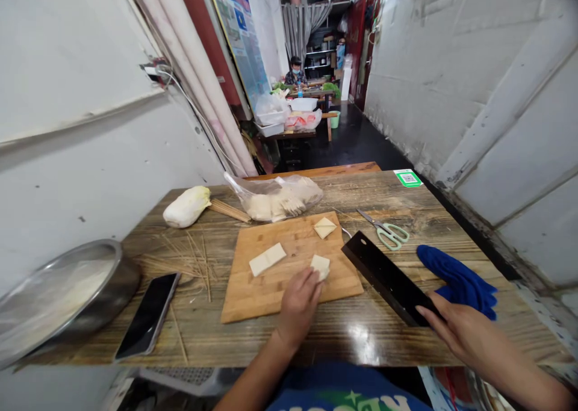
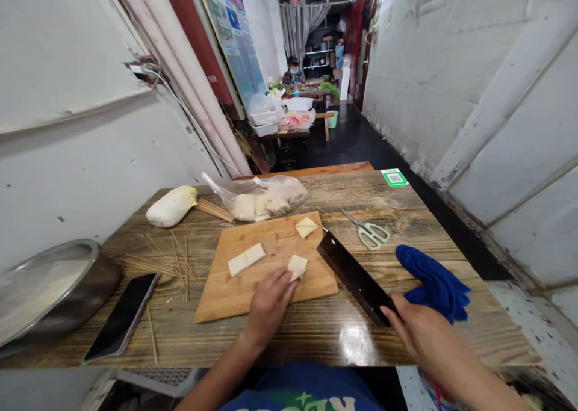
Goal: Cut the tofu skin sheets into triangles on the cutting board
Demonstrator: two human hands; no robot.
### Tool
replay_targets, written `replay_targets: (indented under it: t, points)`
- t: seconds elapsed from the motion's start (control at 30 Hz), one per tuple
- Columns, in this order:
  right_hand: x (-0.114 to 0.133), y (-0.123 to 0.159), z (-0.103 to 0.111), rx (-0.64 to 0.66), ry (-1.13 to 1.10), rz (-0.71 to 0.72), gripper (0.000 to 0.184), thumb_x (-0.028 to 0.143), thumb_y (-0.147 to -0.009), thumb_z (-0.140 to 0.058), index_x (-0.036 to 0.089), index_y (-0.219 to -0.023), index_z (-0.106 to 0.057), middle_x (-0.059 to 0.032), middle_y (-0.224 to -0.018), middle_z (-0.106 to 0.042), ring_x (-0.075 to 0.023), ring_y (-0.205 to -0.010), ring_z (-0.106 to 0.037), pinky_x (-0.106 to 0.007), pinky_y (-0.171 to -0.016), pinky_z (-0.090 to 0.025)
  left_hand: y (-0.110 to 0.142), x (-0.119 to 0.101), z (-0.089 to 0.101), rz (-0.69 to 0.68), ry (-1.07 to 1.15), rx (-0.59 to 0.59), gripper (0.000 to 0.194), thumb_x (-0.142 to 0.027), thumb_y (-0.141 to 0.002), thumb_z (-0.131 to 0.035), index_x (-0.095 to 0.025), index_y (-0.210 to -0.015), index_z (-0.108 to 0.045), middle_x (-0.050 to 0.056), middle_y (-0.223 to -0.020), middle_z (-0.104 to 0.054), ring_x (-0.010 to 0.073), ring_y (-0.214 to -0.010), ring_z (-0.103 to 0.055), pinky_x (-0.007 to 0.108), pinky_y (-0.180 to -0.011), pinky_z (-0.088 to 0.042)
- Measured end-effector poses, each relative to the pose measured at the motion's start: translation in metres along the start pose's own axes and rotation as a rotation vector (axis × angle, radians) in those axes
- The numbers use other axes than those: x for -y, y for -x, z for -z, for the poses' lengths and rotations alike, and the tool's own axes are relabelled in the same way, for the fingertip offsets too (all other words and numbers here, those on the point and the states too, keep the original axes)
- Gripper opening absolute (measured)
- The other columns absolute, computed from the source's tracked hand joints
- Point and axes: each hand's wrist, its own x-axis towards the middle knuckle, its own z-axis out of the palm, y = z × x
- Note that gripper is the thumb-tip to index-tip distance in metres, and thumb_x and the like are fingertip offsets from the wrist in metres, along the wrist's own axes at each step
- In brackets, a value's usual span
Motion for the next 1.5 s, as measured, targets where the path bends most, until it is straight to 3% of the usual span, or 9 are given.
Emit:
replay_targets:
  t: [0.1, 0.3, 0.47, 0.67, 0.77, 0.83, 0.97, 1.17, 1.5]
  points:
    - [-0.001, 0.004, -0.008, 0.025, -0.064, -0.059, 0.031, 0.039, -0.097, -0.031, 0.019, -0.088, -0.053, -0.0042, -0.061, -0.067, -0.0202, -0.054, -0.066, -0.026, -0.047, -0.046, 0.006, 0.001, 0.004, -0.220, -0.064, 0.130, 0.026, -0.012, -0.089, -0.048, -0.014, -0.110, -0.062, 0.012, -0.102, -0.069, 0.0212, -0.095, -0.065, 0.036, -0.084, -0.057]
    - [0.002, 0.003, -0.010, 0.052, -0.154, -0.133, 0.027, 0.036, -0.096, -0.032, 0.020, -0.086, -0.051, -0.0034, -0.060, -0.066, -0.0210, -0.054, -0.067, -0.028, -0.050, -0.046, -0.016, 0.029, 0.009, -0.347, -0.106, 0.147, 0.039, -0.009, -0.090, -0.043, -0.015, -0.128, -0.049, 0.016, -0.116, -0.063, 0.0225, -0.112, -0.058, 0.038, -0.091, -0.053]
    - [0.006, 0.004, -0.013, 0.038, -0.131, -0.123, 0.027, 0.036, -0.097, -0.031, 0.019, -0.086, -0.049, -0.0026, -0.058, -0.065, -0.0213, -0.053, -0.066, -0.028, -0.048, -0.044, -0.038, 0.053, -0.002, -0.531, -0.159, 0.478, 0.033, -0.018, -0.093, -0.042, -0.008, -0.124, -0.051, 0.020, -0.120, -0.061, 0.0251, -0.119, -0.053, 0.041, -0.095, -0.050]
    - [0.008, 0.004, -0.019, 0.085, -0.091, -0.158, 0.030, 0.036, -0.097, -0.029, 0.017, -0.088, -0.050, -0.0047, -0.058, -0.065, -0.0236, -0.055, -0.067, -0.029, -0.048, -0.043, -0.069, 0.051, 0.007, -0.350, -0.093, 0.798, 0.047, -0.027, -0.086, -0.058, -0.015, -0.128, -0.044, 0.016, -0.135, -0.049, 0.0238, -0.124, -0.048, 0.040, -0.100, -0.044]
    - [0.008, 0.003, -0.020, 0.086, -0.076, -0.178, 0.031, 0.037, -0.096, -0.030, 0.015, -0.094, -0.052, -0.0051, -0.058, -0.065, -0.0242, -0.056, -0.067, -0.029, -0.049, -0.042, -0.092, 0.046, 0.003, -0.376, -0.014, 0.910, 0.068, -0.024, -0.078, -0.067, -0.018, -0.137, -0.034, 0.014, -0.129, -0.055, 0.0246, -0.118, -0.053, 0.038, -0.096, -0.046]
    - [0.009, 0.003, -0.020, 0.085, -0.081, -0.188, 0.031, 0.037, -0.096, -0.032, 0.014, -0.096, -0.053, -0.0048, -0.058, -0.065, -0.0237, -0.055, -0.066, -0.028, -0.049, -0.042, -0.101, 0.041, -0.002, -0.410, -0.003, 0.964, 0.067, -0.023, -0.074, -0.069, -0.019, -0.134, -0.040, 0.013, -0.119, -0.060, 0.0256, -0.109, -0.058, 0.036, -0.090, -0.048]
    - [0.013, 0.002, -0.018, 0.088, -0.084, -0.193, 0.030, 0.036, -0.095, -0.032, 0.015, -0.092, -0.054, -0.0051, -0.057, -0.065, -0.0229, -0.054, -0.066, -0.028, -0.049, -0.040, -0.096, 0.032, -0.006, -0.308, -0.070, 0.930, 0.067, -0.028, -0.071, -0.071, -0.014, -0.132, -0.044, 0.014, -0.107, -0.065, 0.0275, -0.098, -0.062, 0.037, -0.085, -0.051]
    - [0.017, -0.006, -0.016, 0.120, -0.049, -0.138, 0.030, 0.034, -0.096, -0.030, 0.017, -0.086, -0.053, -0.0047, -0.058, -0.064, -0.0213, -0.052, -0.064, -0.027, -0.048, -0.038, -0.076, 0.034, -0.001, -0.269, 0.032, 0.887, 0.067, -0.027, -0.076, -0.068, -0.022, -0.137, -0.038, 0.010, -0.133, -0.053, 0.0239, -0.120, -0.051, 0.037, -0.099, -0.043]
    - [0.020, -0.002, -0.017, 0.103, -0.002, -0.150, 0.030, 0.033, -0.097, -0.030, 0.017, -0.084, -0.052, -0.0051, -0.058, -0.063, -0.0216, -0.052, -0.064, -0.027, -0.049, -0.038, -0.069, 0.023, -0.004, -0.225, 0.024, 0.813, 0.053, -0.027, -0.080, -0.062, -0.017, -0.130, -0.046, 0.013, -0.117, -0.061, 0.0257, -0.106, -0.057, 0.039, -0.093, -0.047]
